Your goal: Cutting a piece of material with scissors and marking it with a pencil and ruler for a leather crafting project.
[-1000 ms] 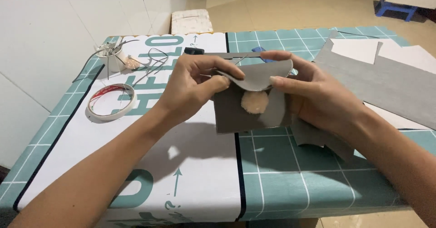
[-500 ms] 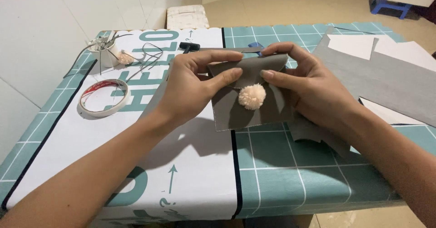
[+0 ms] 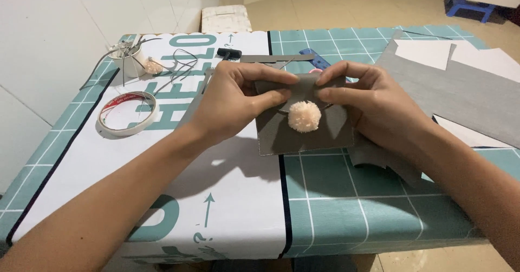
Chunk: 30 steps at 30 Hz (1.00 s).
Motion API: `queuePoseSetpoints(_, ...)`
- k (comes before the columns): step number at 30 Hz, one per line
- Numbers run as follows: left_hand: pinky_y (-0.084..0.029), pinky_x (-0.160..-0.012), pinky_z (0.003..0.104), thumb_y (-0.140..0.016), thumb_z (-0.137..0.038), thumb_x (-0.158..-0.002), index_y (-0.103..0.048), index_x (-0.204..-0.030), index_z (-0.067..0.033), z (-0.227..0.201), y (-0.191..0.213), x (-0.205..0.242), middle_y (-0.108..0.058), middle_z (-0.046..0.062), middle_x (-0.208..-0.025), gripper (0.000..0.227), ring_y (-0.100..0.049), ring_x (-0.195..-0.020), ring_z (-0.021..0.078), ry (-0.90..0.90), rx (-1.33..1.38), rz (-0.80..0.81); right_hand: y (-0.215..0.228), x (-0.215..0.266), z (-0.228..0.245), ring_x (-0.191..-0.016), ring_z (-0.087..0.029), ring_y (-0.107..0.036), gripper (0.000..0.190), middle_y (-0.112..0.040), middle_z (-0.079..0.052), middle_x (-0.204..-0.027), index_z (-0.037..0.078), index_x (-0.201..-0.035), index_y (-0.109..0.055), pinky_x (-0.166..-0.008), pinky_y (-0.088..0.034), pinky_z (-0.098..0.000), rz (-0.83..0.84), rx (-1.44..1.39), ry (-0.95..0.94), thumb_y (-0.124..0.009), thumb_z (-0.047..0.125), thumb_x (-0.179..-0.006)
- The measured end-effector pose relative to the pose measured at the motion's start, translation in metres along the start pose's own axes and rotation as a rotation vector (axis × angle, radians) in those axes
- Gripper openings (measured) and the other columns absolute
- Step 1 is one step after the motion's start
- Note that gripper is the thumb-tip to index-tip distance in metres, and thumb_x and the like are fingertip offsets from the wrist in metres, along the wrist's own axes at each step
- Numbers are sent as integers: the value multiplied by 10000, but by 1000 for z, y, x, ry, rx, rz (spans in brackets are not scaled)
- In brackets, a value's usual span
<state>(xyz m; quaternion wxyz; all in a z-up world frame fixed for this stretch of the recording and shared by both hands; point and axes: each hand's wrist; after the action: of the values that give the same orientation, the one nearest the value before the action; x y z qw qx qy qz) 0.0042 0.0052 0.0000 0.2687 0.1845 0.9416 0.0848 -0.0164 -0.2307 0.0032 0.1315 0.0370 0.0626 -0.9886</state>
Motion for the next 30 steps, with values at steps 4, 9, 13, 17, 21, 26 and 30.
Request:
queuePoseSetpoints(4, -705, -852, 245, -777, -39, -856, -763, -1139, -99, -10, 2, 2, -803, 87, -1113, 289, -785, -1003, 163, 6, 50, 57, -15, 4, 13, -867, -264, -678, 282, -683, -138, -1077, 130, -1204, -698, -646, -578, -380, -133, 50, -99, -642, 205, -939)
queuePoseSetpoints(9, -588, -632, 183, -756, -337, -806, -750, -1223, -152, -19, 0, 0, -752, 52, -1335, 457, -720, -878, 85, 195, 18, 34, -6, 1, 7, -862, -251, -699, 309, -707, -134, -1007, 94, -1205, -701, -601, -587, -352, -103, 78, -63, -689, 144, -901)
queuePoseSetpoints(13, -602, -585, 333, -644, -361, -876, -800, -1193, -114, -28, -3, -1, -790, 108, -886, 431, -716, -765, 198, 467, 175, 42, -3, -1, 2, -826, -246, -719, 301, -716, -152, -953, 62, -1191, -699, -609, -596, -315, -57, 70, -3, -708, 95, -892)
queuePoseSetpoints(17, -649, -594, 335, -727, -185, -860, -803, -1135, -28, -19, -1, -3, -806, 143, -934, 325, -752, -791, 226, 440, 186, 49, -7, 0, 7, -974, -340, -749, 283, -727, -216, -1058, 23, -1142, -696, -736, -655, -423, -65, 48, -58, -689, 4, -860)
queuePoseSetpoints(21, -672, -607, 323, -764, -109, -834, -807, -1104, -22, -19, -3, -1, -821, 170, -939, 287, -777, -789, 254, 421, 187, 21, -5, 0, 8, -1055, -372, -754, 246, -715, -206, -1204, 27, -1078, -698, -791, -671, -456, -30, 36, -78, -688, -19, -837)
queuePoseSetpoints(26, -694, -672, 286, -771, -81, -838, -804, -1082, -38, -19, -2, 0, -829, 161, -947, 250, -791, -808, 220, 332, 181, 47, -19, -1, 14, -987, -372, -739, 284, -734, -246, -1073, 3, -1117, -705, -777, -637, -460, -168, 76, -194, -687, 25, -834)
queuePoseSetpoints(30, -643, -580, 271, -763, -139, -847, -775, -1184, -90, -19, 8, -5, -822, 124, -1010, 340, -742, -748, 194, 325, 154, 149, -4, -4, -2, -780, -277, -748, 152, -758, -170, -877, 8, -989, -746, -676, -665, -383, -119, 42, -24, -759, 37, -841)
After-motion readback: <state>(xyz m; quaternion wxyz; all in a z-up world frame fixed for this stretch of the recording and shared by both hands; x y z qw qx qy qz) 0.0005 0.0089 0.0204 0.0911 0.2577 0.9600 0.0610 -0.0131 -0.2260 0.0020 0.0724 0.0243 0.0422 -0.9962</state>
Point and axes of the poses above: each hand's wrist, its own x-axis away from the middle knuckle, its own y-axis out of the back of the hand, z = x × y
